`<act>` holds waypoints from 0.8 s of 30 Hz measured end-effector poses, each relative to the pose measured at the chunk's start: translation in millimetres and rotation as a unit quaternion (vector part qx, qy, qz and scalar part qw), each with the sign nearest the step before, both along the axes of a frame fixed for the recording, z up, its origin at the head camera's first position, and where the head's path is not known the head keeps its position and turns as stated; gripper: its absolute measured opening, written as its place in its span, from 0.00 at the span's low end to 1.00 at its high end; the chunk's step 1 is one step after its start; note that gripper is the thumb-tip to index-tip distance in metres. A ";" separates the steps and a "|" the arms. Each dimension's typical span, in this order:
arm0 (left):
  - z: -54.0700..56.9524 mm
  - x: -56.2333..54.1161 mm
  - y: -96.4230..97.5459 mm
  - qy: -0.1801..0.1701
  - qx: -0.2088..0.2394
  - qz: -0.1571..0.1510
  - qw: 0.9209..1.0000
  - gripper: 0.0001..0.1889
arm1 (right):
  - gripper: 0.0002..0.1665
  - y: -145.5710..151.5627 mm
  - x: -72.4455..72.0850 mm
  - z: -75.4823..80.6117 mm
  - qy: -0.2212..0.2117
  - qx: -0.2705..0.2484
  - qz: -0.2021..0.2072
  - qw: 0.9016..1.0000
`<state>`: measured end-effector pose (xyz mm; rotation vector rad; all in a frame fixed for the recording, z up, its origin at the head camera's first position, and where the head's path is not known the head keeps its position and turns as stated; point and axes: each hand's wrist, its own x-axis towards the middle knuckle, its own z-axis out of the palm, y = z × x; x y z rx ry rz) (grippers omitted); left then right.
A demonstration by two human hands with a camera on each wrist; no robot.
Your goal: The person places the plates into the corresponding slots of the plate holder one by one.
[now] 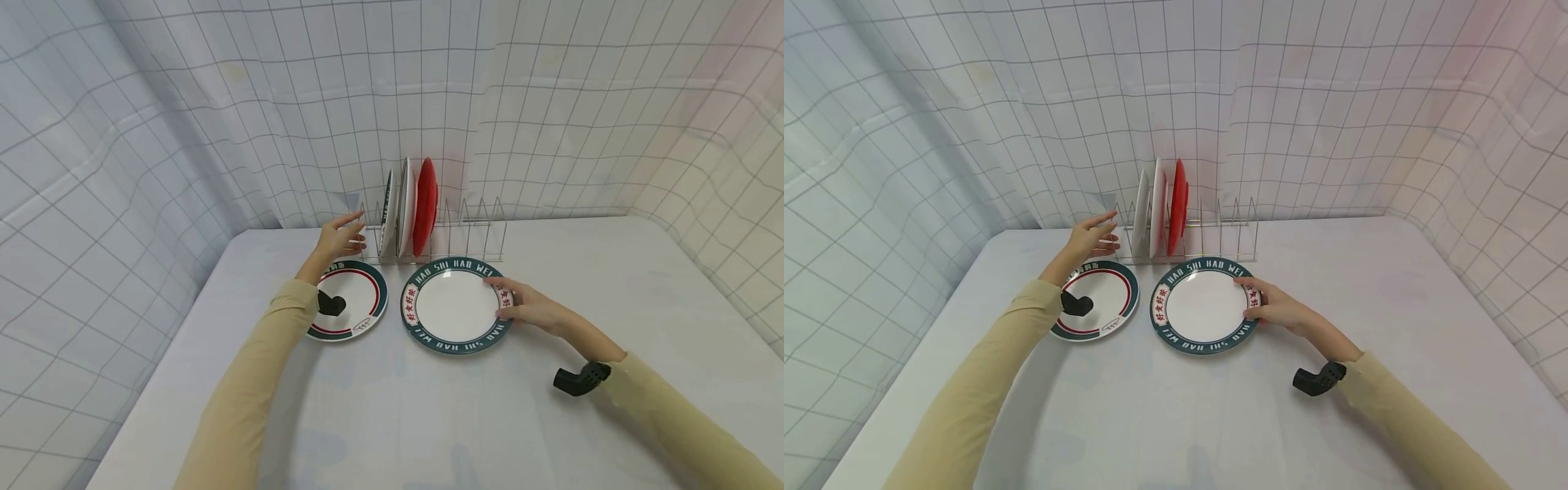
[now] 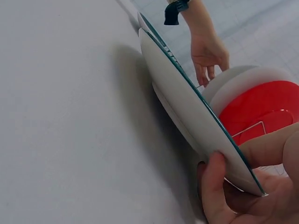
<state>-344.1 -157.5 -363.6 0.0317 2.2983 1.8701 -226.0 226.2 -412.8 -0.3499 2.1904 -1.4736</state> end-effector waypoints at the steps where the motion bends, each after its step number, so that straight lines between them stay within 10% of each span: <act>1: -3.1 -2.6 -0.6 0.003 -0.002 0.002 1.000 0.24 | 0.44 0.4 0.4 -1.1 0.001 -0.007 -0.001 1.000; 9: -15.2 -12.0 -3.0 0.019 -0.008 0.007 1.000 0.25 | 0.43 -1.2 4.9 -3.9 -0.001 -0.059 -0.013 0.998; 24: 9.5 10.8 4.0 -0.004 0.002 0.001 1.000 0.24 | 0.37 -2.4 16.2 1.4 0.008 -0.154 -0.080 0.985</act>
